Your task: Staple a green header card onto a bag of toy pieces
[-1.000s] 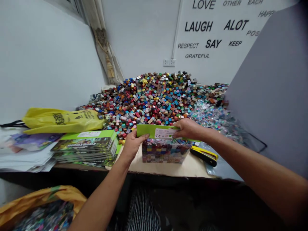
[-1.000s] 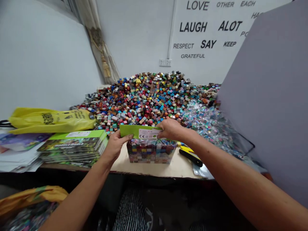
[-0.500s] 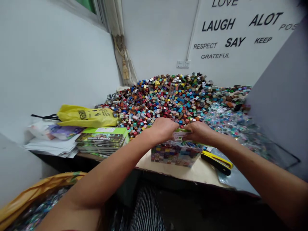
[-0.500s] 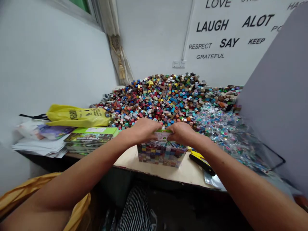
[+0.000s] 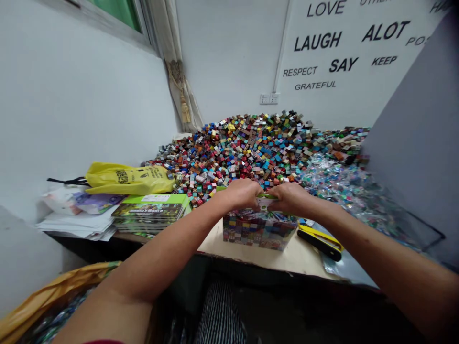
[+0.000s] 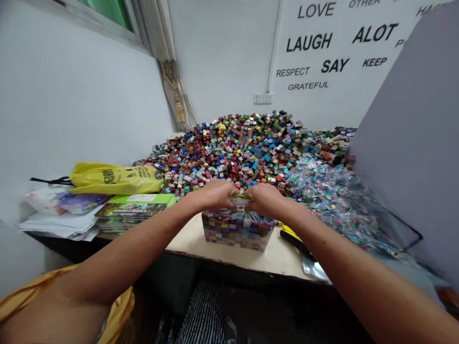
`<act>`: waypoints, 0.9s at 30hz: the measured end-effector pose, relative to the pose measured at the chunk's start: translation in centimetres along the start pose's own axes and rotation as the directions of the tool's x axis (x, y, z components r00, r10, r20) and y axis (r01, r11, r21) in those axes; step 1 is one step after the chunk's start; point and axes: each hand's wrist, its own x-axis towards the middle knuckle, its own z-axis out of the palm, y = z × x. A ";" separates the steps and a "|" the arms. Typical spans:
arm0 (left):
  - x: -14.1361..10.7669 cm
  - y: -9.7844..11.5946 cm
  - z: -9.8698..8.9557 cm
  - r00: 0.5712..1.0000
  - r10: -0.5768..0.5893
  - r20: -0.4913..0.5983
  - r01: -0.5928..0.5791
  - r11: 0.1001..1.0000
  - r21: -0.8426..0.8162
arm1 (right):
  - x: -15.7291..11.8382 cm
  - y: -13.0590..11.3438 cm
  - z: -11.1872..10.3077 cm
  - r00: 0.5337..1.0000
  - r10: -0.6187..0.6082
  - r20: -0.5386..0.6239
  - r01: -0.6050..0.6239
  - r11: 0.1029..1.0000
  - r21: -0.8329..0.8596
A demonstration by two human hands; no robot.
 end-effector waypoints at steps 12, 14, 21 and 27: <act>-0.8 0.4 1.2 0.990 0.016 -0.140 0.001 0.992 0.122 | -0.5 0.0 1.0 0.990 -0.070 -0.125 0.061 0.995 -0.073; -0.9 0.4 1.2 0.990 0.023 -0.142 -0.003 0.990 0.143 | -0.6 -0.1 1.1 0.988 -0.078 -0.132 0.069 0.995 -0.074; -1.2 0.4 1.3 0.988 0.072 -0.139 -0.044 0.979 0.197 | -0.9 -0.2 0.3 0.995 -0.059 -0.084 0.054 0.996 -0.065; -1.5 0.3 0.8 0.993 0.065 -0.100 -0.052 0.990 0.128 | -0.6 -0.9 -0.7 1.000 0.000 -0.031 -0.003 0.996 -0.093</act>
